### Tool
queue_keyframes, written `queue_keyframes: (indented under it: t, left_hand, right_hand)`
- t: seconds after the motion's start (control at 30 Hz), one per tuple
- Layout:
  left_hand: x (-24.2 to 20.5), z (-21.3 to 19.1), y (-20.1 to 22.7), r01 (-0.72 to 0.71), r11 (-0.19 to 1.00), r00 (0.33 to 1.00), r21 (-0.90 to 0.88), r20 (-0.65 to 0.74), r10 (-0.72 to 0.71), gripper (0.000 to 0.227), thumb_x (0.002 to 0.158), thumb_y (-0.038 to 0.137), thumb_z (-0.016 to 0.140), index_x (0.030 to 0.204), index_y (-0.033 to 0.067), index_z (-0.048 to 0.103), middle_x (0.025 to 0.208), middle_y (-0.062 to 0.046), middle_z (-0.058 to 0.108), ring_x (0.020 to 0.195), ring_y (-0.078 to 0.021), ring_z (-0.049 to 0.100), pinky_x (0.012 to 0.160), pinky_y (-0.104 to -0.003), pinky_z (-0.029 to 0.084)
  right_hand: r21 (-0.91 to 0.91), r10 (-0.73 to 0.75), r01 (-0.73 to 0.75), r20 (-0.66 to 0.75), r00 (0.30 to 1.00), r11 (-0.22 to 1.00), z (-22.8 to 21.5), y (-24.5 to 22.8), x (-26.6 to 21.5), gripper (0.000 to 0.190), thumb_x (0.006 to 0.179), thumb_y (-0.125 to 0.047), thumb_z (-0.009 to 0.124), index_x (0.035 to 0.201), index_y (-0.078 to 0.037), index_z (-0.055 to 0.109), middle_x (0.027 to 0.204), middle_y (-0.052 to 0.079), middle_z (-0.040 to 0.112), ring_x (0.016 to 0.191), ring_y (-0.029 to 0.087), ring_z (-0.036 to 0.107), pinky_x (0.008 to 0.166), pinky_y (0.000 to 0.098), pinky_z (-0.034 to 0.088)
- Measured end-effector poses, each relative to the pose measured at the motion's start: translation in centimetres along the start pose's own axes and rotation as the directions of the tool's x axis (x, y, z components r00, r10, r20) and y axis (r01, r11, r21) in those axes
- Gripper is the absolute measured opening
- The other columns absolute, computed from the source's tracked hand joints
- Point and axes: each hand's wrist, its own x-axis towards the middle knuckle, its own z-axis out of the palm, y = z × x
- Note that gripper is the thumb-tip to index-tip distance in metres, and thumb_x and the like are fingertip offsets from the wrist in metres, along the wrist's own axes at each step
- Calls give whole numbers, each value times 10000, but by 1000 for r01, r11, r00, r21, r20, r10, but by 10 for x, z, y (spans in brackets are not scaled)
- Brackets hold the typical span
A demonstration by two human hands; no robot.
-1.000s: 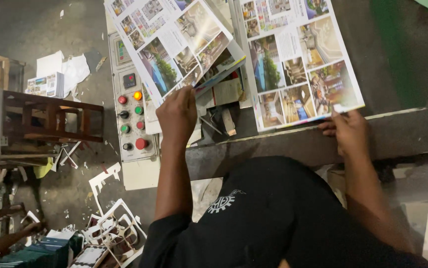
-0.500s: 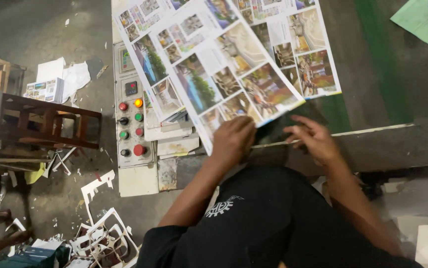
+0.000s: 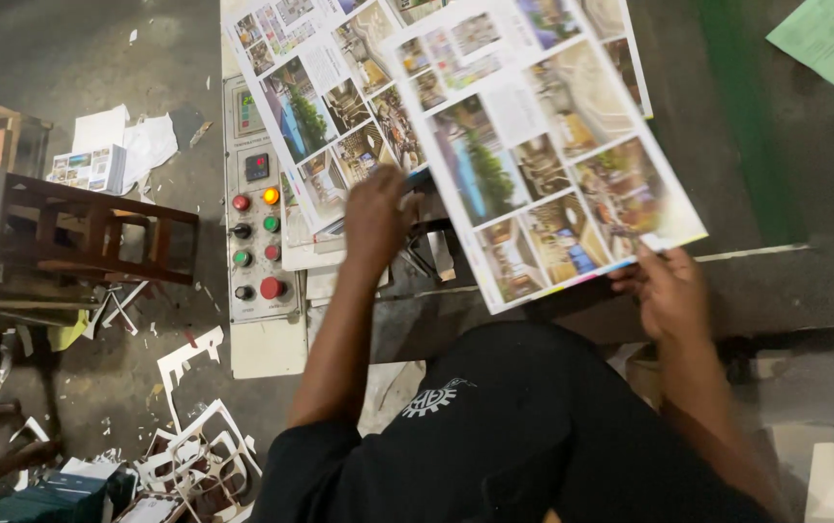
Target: The person sorts through a stack of printed sheets featuring multiple images, flipping them one by one from a pile on the left to a pile on the right. The task is performed by hand on a workbench in a cluttered workshop environment.
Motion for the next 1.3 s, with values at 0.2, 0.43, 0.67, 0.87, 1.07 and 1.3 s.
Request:
queue_keyframes:
  t: [0.2, 0.43, 0.67, 0.87, 1.07, 1.3]
  left_hand:
    - [17, -15, -52, 1, 992, 984, 125, 177, -23, 490, 780, 477, 783, 1035, 60, 746, 1265, -123, 701, 1024, -308, 726, 784, -466, 553]
    - [47, -49, -54, 156, 987, 845, 49, 511, -159, 336, 868, 441, 788, 962, 118, 775, 994, -86, 764, 826, -326, 720, 735, -455, 550]
    - [46, -62, -59, 100, 989, 977, -113, 197, -76, 130, 940, 256, 752, 973, 133, 778, 875, -95, 759, 730, -320, 715, 654, -438, 547]
    - [32, -82, -14, 61, 998, 991, 4, -116, -60, 70, 1018, 157, 714, 975, 104, 729, 925, -85, 766, 733, -273, 715, 623, -403, 540]
    - [8, -69, 17, 75, 993, 997, -90, -22, -77, 49, 995, 143, 707, 1022, 108, 728, 989, -93, 767, 791, -279, 727, 660, -399, 561]
    - [8, -71, 36, 80, 983, 996, -163, -32, -87, 111, 964, 155, 723, 1063, 109, 735, 1040, -82, 772, 867, -309, 737, 716, -408, 574]
  right_hand:
    - [105, -19, 25, -58, 998, 994, -60, 4, -8, 187, 1113, -113, 613, 1283, -35, 611, 1013, 117, 722, 780, 205, 711, 687, 337, 596]
    - [97, -11, 19, -87, 996, 995, -92, 6, -26, 162, 1130, -114, 595, 1265, -30, 620, 1069, 102, 720, 843, 214, 725, 707, 343, 604]
    - [-50, 8, -17, -184, 983, 999, -85, 22, -35, 156, 1137, -121, 579, 1261, -28, 597, 1037, 111, 708, 826, 202, 710, 690, 331, 587]
    - [-92, 67, -86, -195, 979, 992, -57, 22, -29, 161, 1109, -127, 590, 1227, -18, 597, 1024, 108, 707, 802, 202, 713, 649, 314, 581]
    - [-192, 46, -68, -117, 992, 979, -34, 28, 6, 174, 1078, -117, 599, 1224, -23, 603, 1020, 102, 704, 780, 192, 708, 617, 313, 571]
    - [-198, 75, -92, -92, 993, 976, -19, 22, 62, 232, 1100, -155, 606, 1277, -6, 586, 1021, 125, 707, 796, 201, 716, 602, 311, 559]
